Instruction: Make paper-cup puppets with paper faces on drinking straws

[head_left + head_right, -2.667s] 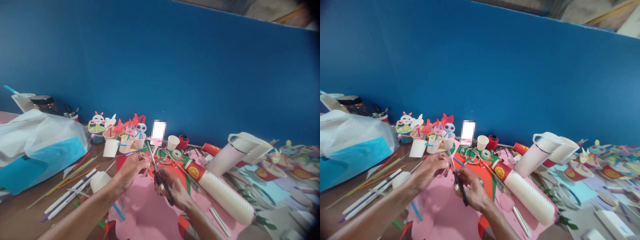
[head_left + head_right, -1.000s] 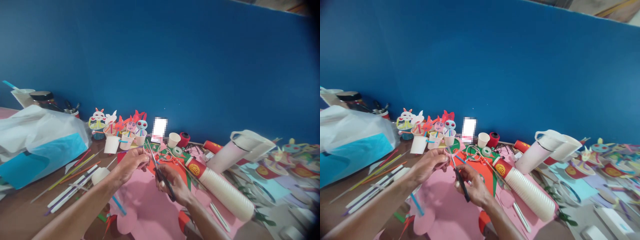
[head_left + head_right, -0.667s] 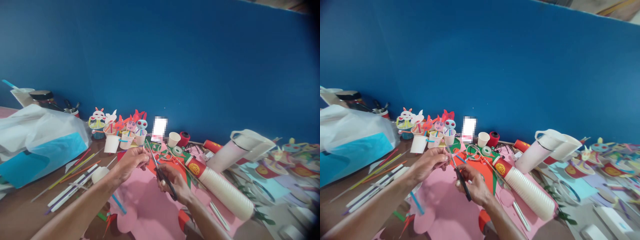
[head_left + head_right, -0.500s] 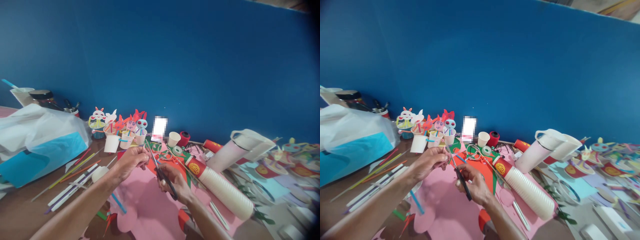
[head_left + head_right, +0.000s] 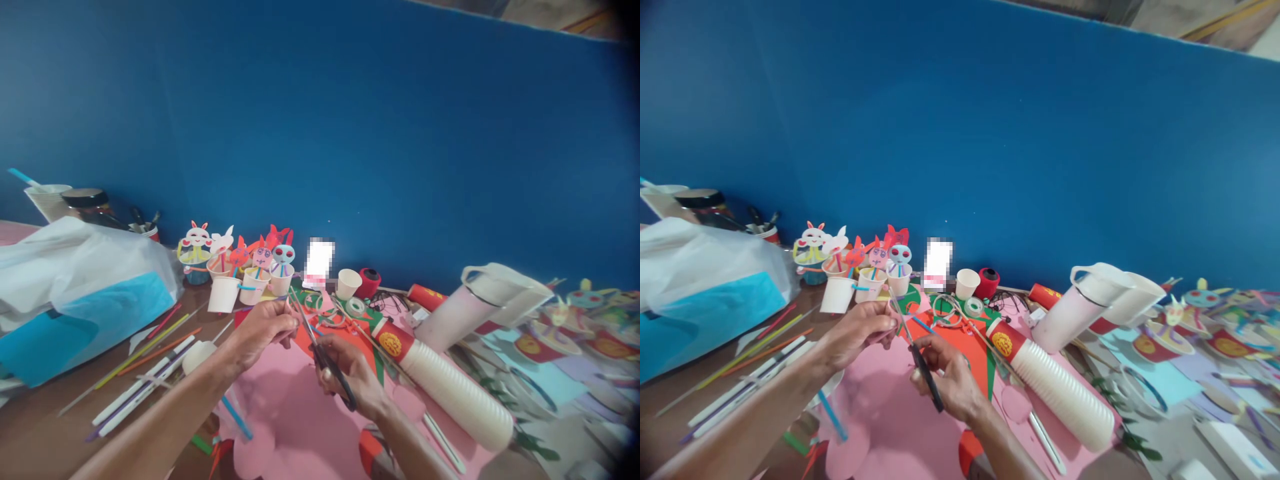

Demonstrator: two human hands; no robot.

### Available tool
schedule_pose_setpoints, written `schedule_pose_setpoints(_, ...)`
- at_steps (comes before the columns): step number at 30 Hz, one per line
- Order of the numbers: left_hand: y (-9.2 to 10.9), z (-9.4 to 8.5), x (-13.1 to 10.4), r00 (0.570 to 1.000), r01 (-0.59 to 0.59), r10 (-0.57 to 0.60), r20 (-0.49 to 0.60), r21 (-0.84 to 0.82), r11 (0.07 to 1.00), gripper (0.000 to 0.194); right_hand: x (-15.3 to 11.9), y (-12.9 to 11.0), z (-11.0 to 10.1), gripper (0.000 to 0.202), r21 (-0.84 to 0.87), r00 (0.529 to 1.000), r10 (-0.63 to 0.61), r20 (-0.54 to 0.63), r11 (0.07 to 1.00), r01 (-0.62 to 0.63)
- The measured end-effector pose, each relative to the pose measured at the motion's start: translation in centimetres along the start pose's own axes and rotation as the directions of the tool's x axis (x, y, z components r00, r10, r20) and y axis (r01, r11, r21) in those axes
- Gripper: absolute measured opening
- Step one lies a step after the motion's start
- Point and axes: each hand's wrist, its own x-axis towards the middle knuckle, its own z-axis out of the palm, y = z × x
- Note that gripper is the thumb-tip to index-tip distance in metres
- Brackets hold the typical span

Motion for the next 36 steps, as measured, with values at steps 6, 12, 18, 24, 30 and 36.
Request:
schedule_pose_setpoints(6, 0.0, -0.2, 0.1, 1.0, 0.021, -0.021, -0.003, -0.005, 1.0, 0.005, 0.0, -0.3, -0.1, 0.037, -0.041, 0.998, 0.044, -0.033, 0.998, -0.045)
schedule_pose_setpoints(12, 0.3, -0.2, -0.1, 0.996, 0.092, -0.092, 0.001, 0.013, 0.996, 0.008, 0.0, -0.3, -0.2, 0.039, -0.058, 0.999, 0.032, -0.019, 0.998, -0.033)
schedule_pose_setpoints(18, 0.3, -0.4, 0.0, 0.997, 0.08, -0.08, 0.018, 0.002, 0.997, 0.007, 0.1, -0.3, -0.2, 0.042, -0.048, 0.998, 0.047, -0.039, 0.998, -0.049)
schedule_pose_setpoints(24, 0.1, -0.6, 0.1, 0.998, 0.059, -0.059, 0.031, 0.003, 0.998, 0.005, 0.0, -0.4, -0.1, 0.044, -0.049, 0.999, 0.04, -0.037, 0.998, -0.042)
schedule_pose_setpoints(30, -0.1, -0.8, 0.2, 0.997, 0.044, -0.045, 0.057, 0.017, 0.999, 0.004, 0.0, -0.5, -0.1, 0.042, -0.059, 0.998, 0.044, -0.035, 0.997, -0.046)
schedule_pose_setpoints(36, 0.0, -1.1, 0.1, 0.991, 0.018, -0.019, 0.132, 0.013, 1.0, 0.001, 0.1, -0.4, -0.2, 0.039, -0.062, 0.999, 0.02, -0.033, 0.998, -0.023)
